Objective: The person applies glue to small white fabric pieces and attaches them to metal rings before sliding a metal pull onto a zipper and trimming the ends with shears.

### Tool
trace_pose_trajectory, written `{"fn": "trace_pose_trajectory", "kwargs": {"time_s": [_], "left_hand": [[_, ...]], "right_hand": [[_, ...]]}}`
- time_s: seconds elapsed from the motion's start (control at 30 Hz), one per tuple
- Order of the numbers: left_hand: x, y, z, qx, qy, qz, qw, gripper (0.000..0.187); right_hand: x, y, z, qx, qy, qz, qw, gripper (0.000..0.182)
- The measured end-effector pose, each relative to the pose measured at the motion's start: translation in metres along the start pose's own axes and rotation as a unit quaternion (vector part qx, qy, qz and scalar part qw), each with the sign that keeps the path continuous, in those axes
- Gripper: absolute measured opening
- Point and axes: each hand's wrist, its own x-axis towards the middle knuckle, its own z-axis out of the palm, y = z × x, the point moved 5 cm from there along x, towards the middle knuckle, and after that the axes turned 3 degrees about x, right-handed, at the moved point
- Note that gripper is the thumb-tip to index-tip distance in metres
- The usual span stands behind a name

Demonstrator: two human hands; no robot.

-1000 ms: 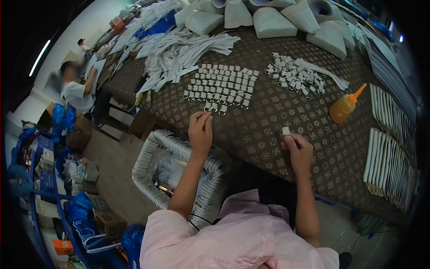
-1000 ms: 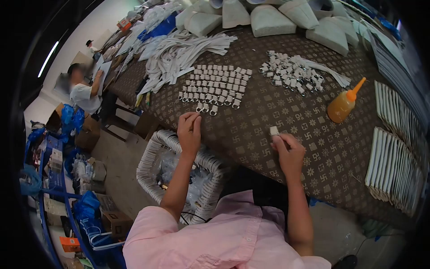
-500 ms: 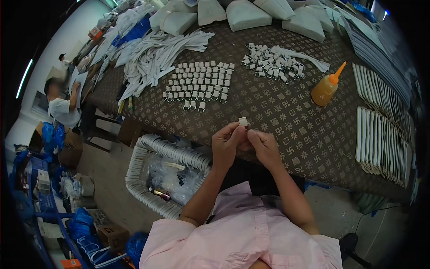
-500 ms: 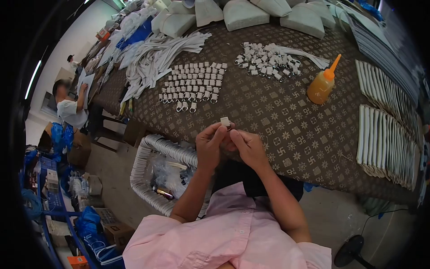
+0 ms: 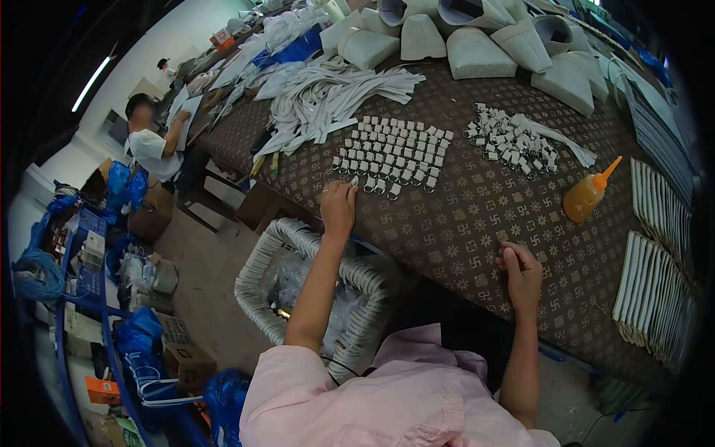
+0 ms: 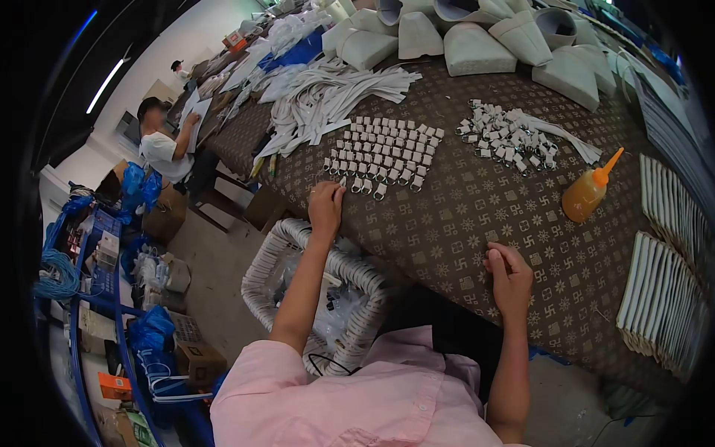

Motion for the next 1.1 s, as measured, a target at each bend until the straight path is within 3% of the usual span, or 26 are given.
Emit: {"fn": "trace_pose_trajectory", "kwargs": {"time_s": [0.17,0.33,0.83,1.03,1.1], "left_hand": [[-0.004,0.006,-0.001,-0.03,0.036,0.008,0.999,0.01],[-0.003,0.012,0.0,-0.071,-0.004,-0.011,0.997,0.009],[-0.003,0.009,0.003,-0.066,0.047,-0.003,0.997,0.009],[-0.017,0.008,-0.004,-0.074,0.089,-0.036,0.993,0.014],[-0.037,0.012,-0.013,-0.09,0.154,-0.062,0.982,0.017]], "right_hand": [[-0.003,0.001,-0.001,-0.018,-0.004,-0.024,1.0,0.022],[-0.003,-0.003,0.0,-0.034,-0.013,-0.039,0.999,0.021],[-0.005,0.001,0.002,-0.031,0.003,-0.036,0.999,0.02],[-0.035,-0.008,0.002,-0.037,0.024,-0.019,0.999,0.022],[-0.057,-0.004,0.004,-0.053,0.031,-0.004,0.998,0.022]]}}
